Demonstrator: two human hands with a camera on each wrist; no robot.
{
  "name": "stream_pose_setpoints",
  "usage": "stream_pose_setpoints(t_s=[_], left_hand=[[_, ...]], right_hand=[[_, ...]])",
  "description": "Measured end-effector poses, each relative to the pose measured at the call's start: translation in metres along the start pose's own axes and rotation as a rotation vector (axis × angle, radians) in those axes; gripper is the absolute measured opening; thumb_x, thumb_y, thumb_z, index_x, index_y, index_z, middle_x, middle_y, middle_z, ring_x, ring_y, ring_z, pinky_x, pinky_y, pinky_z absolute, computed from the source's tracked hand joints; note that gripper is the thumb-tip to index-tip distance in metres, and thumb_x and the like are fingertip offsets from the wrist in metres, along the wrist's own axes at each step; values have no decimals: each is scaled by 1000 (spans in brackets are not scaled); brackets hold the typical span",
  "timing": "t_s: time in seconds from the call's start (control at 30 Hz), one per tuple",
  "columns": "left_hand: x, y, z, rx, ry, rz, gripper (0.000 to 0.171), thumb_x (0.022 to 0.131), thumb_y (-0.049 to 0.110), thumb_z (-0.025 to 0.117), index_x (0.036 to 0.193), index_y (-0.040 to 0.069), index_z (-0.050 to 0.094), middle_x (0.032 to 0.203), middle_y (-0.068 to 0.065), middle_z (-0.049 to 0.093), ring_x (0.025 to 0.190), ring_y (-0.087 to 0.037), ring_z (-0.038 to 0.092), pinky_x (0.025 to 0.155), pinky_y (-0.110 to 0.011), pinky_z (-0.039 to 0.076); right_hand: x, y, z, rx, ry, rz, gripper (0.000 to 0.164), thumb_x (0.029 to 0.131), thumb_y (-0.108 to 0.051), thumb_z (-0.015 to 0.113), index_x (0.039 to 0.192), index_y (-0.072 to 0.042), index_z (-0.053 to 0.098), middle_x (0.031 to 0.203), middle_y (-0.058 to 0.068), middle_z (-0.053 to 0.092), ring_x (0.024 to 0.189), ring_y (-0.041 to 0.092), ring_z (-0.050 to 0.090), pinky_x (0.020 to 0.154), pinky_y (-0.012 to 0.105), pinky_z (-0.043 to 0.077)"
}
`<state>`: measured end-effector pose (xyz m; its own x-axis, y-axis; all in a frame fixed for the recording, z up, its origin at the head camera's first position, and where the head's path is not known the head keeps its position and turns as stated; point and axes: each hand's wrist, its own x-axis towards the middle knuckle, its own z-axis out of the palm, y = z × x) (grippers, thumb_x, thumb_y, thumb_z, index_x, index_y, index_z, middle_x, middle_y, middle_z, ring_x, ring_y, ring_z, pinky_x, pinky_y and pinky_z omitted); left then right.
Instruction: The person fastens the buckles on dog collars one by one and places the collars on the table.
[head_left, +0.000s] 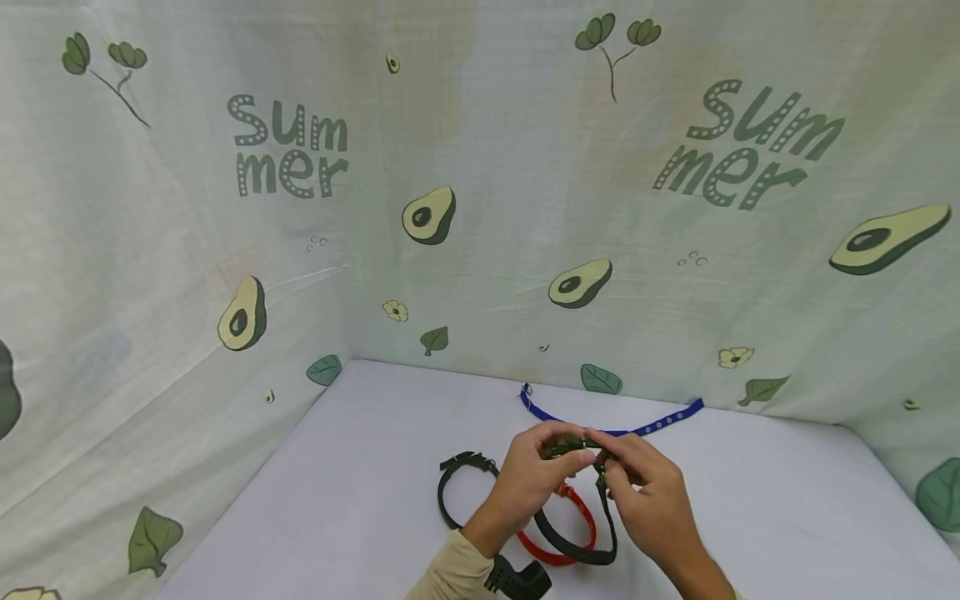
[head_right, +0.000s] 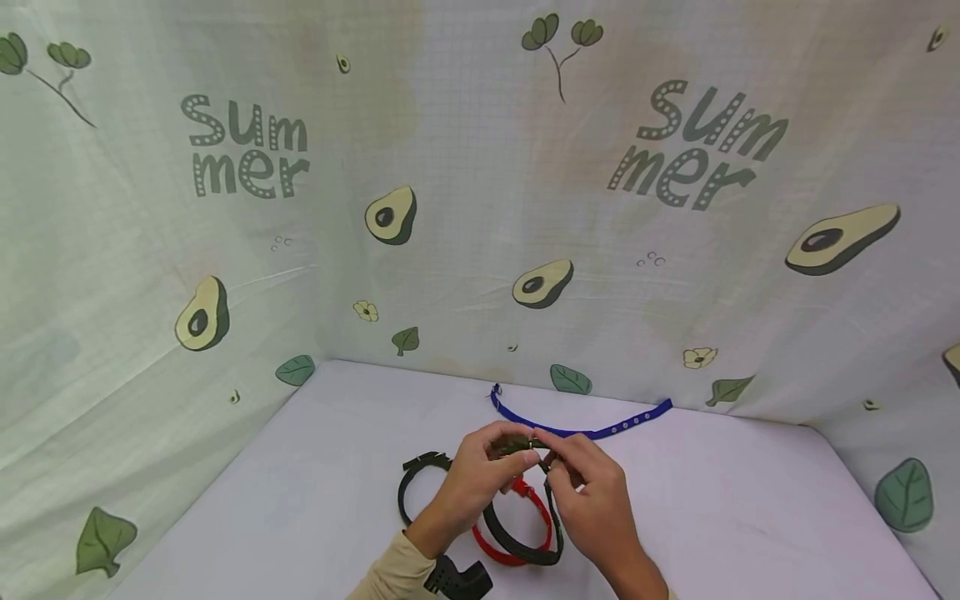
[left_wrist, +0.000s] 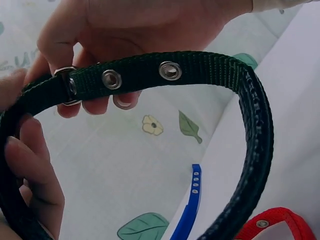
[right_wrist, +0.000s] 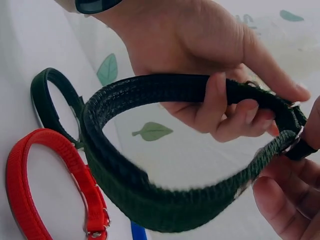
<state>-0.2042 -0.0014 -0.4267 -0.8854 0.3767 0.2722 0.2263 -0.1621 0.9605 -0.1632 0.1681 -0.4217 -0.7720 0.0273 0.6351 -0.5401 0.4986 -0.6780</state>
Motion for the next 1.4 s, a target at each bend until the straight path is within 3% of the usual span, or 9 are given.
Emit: stream_pose_setpoints(t_s=[0.13,0.3,0.47,0.6,0.8,1.1,1.4], left_hand=[[0,1,1,-58,26,10,27,96,21,70,116,5,64,87,-2,64,66,-11,55,54,-19,46],[0,2,3,-57,54,23,23,97,23,68,111,5,66,82,-4,62,62,-10,51,51,-19,43],[-3,4,3,-37,18,60,23,99,21,66,110,1,66,81,-1,58,63,-9,46,52,-19,39],[-4,4,3,-24,-46,71,23,101,21,62,112,0,64,80,-1,57,63,-7,48,55,-19,42],[-4,6,4,-97,-34,91,26,104,20,57,115,-3,55,80,-4,60,60,-10,51,52,-19,44],[-3,4,5,-177,22,121,32,107,23,51,127,0,46,104,-11,65,75,-12,66,55,-22,51],[-2,5,7,-217,51,131,32,107,22,51,128,-1,44,104,-16,69,74,-12,68,57,-21,52]], right_hand=[[0,1,0,-36,39,-17,44,85,15,60,119,-10,73,90,-6,65,69,8,60,57,18,51],[1,0,-1,-74,50,-22,41,86,13,62,120,-8,72,92,-5,66,70,7,58,59,16,48],[-1,-7,-1,50,-55,113,30,96,-4,64,126,-10,68,105,0,71,83,9,66,68,21,55],[-2,-10,-1,160,-114,220,23,97,-16,68,119,-9,68,95,3,70,78,14,66,64,27,56],[0,-10,-3,215,-63,214,16,94,-7,70,109,-4,66,77,3,66,63,17,59,55,29,51],[0,-9,-5,195,-47,252,18,93,-8,71,110,-5,65,79,6,67,61,18,59,53,29,51],[0,-9,-3,244,-40,293,14,96,-5,66,109,-3,63,77,8,65,60,20,58,51,30,51]])
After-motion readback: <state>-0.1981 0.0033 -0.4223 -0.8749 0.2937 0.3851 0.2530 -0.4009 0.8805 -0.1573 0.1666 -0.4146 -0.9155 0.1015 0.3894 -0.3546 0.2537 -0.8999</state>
